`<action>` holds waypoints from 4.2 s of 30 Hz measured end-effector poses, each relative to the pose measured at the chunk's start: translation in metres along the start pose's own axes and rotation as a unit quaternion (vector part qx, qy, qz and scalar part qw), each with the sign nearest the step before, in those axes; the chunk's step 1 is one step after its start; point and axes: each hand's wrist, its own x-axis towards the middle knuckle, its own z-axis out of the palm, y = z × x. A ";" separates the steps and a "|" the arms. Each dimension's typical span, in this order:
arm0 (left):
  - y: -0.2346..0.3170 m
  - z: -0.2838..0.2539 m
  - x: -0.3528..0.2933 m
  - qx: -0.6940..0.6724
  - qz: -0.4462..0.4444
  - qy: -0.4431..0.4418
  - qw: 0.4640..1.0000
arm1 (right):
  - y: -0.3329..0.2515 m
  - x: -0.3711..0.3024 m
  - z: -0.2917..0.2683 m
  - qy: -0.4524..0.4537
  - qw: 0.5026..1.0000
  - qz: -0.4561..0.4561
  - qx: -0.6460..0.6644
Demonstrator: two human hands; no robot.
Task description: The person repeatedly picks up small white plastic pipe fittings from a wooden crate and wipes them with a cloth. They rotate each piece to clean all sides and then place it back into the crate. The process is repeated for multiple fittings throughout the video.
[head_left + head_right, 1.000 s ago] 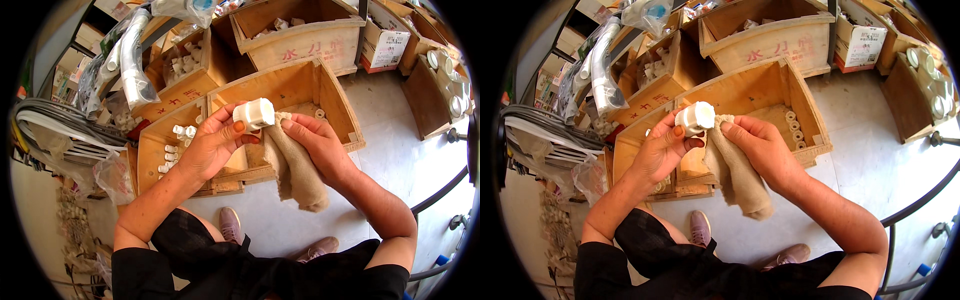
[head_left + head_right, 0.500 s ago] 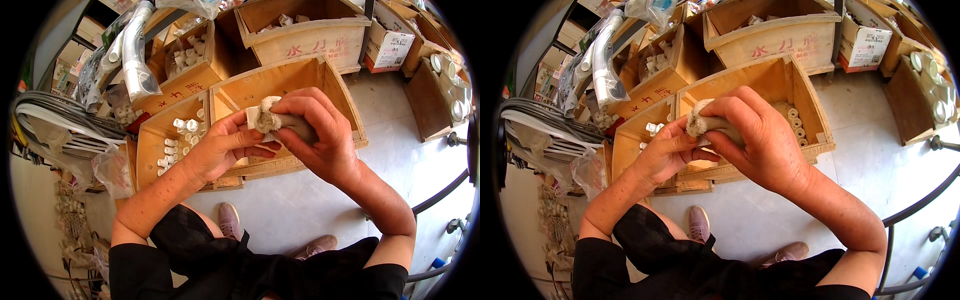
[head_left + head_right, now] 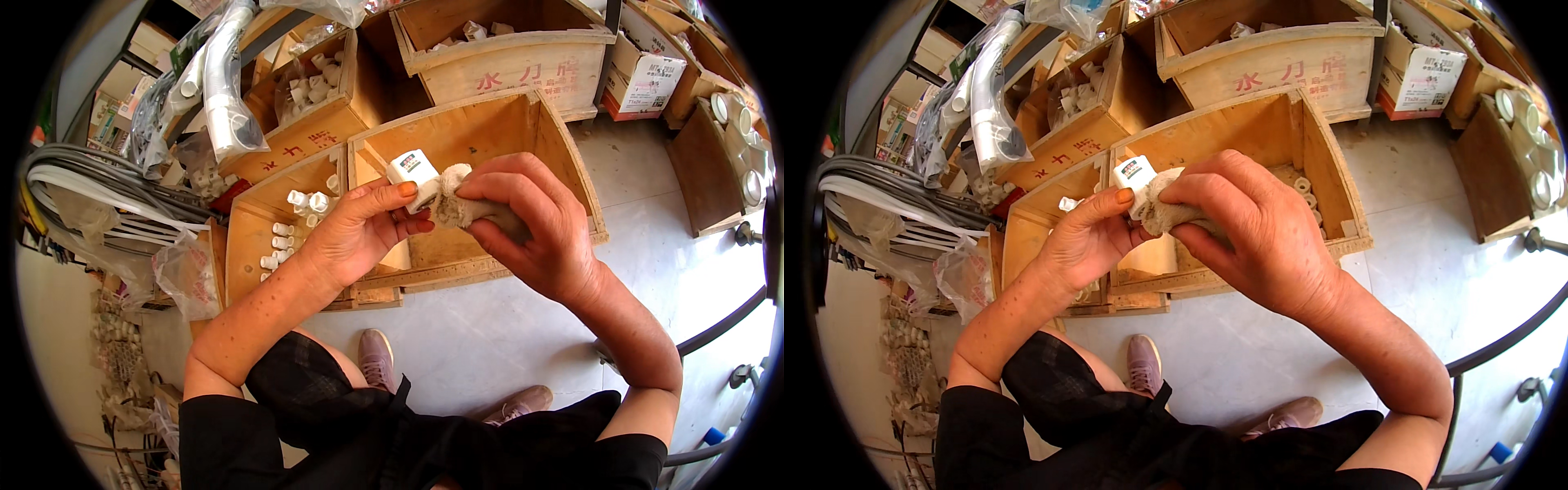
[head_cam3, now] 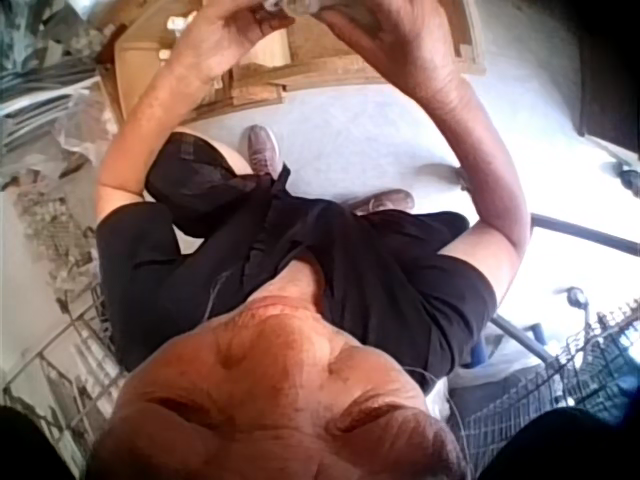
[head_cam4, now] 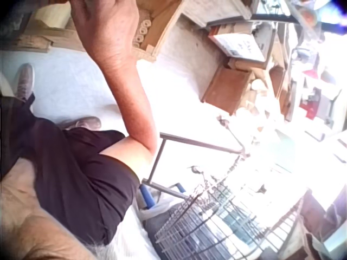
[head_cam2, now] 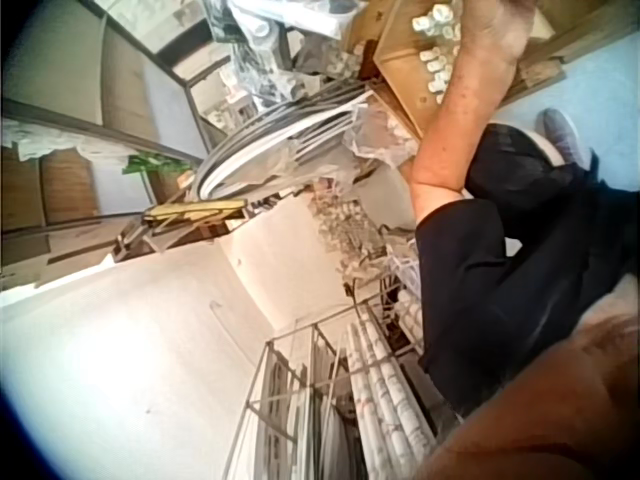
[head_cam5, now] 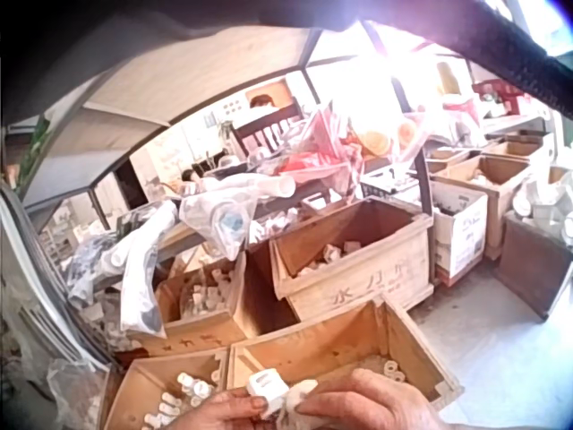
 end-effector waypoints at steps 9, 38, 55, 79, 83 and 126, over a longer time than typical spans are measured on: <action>-0.002 0.010 -0.004 -0.048 0.001 -0.010 0.999 | 0.011 -0.008 0.005 -0.062 0.994 -0.076 -0.054; 0.036 -0.151 -0.059 0.170 0.123 0.143 0.967 | 0.052 -0.066 0.036 -0.087 0.981 0.170 -0.022; -0.063 -0.263 -0.030 0.528 0.141 0.299 0.783 | 0.057 -0.070 0.038 -0.104 0.976 0.184 -0.053; -0.021 -0.240 -0.056 0.558 0.171 0.291 0.758 | 0.065 -0.057 0.017 0.096 0.902 0.384 0.172; 0.013 -0.181 -0.021 0.572 0.193 0.199 0.772 | 0.095 -0.062 -0.008 0.193 0.865 0.432 0.165; -0.162 -0.053 0.276 0.510 0.105 -0.067 0.851 | 0.109 -0.068 -0.019 0.219 0.853 0.400 0.255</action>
